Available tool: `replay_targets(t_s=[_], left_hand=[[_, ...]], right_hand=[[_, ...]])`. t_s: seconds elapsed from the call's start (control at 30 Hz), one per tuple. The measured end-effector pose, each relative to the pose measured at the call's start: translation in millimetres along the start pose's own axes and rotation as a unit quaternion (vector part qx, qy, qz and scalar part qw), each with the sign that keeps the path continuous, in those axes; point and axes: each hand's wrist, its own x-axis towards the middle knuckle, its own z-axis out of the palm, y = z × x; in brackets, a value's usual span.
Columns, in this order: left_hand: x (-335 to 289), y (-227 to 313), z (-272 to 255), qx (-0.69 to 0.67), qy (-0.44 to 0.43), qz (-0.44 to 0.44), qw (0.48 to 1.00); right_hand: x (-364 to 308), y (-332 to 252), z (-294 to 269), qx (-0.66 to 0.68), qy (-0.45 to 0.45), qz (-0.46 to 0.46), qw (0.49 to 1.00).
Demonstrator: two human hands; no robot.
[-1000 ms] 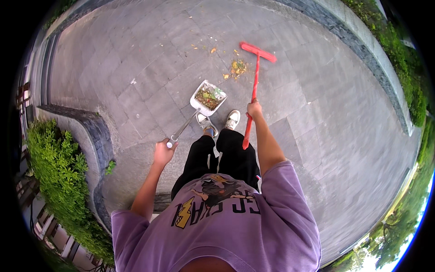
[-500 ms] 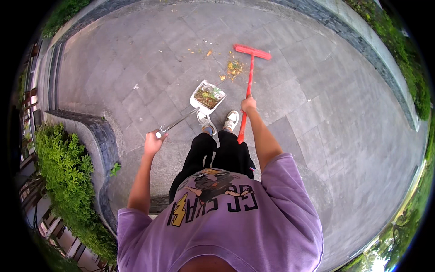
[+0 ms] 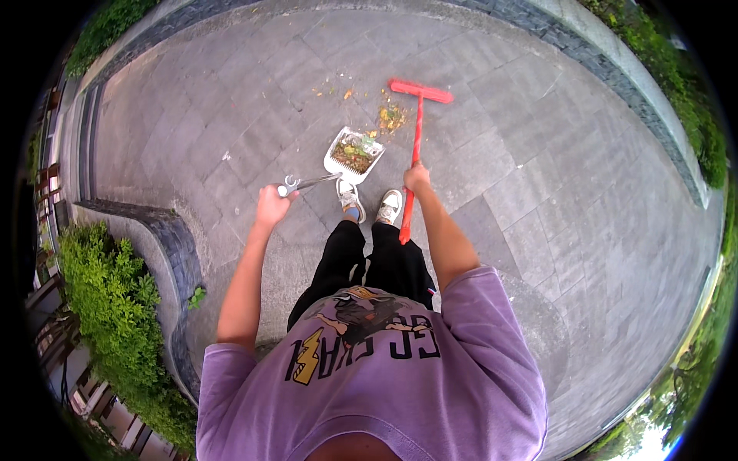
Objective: The person sweeps debris into a dustpan on a stone path and stairs using a broom.
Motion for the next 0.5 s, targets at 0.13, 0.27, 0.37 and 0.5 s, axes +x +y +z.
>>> replay_targets(t_s=[0.13,0.27,0.37,0.5], left_hand=[[4,-14,-18,-0.013,-0.018,-0.021,1.0],[-2,-23,-40,-0.035,-0.046,-0.05,0.997],[-5,-32,-49,-0.002,-0.054,-0.037,0.998],[-1,-23,-59,0.042,-0.069,-0.031,0.996]], right_hand=[[-4,-3,2,0.013,0.007,-0.003,1.0],[-5,-4,0,0.017,0.02,-0.005,1.0],[-12,-10,-2,0.028,0.02,-0.005,0.999],[-10,-5,-3,0.038,0.021,0.008,0.999]])
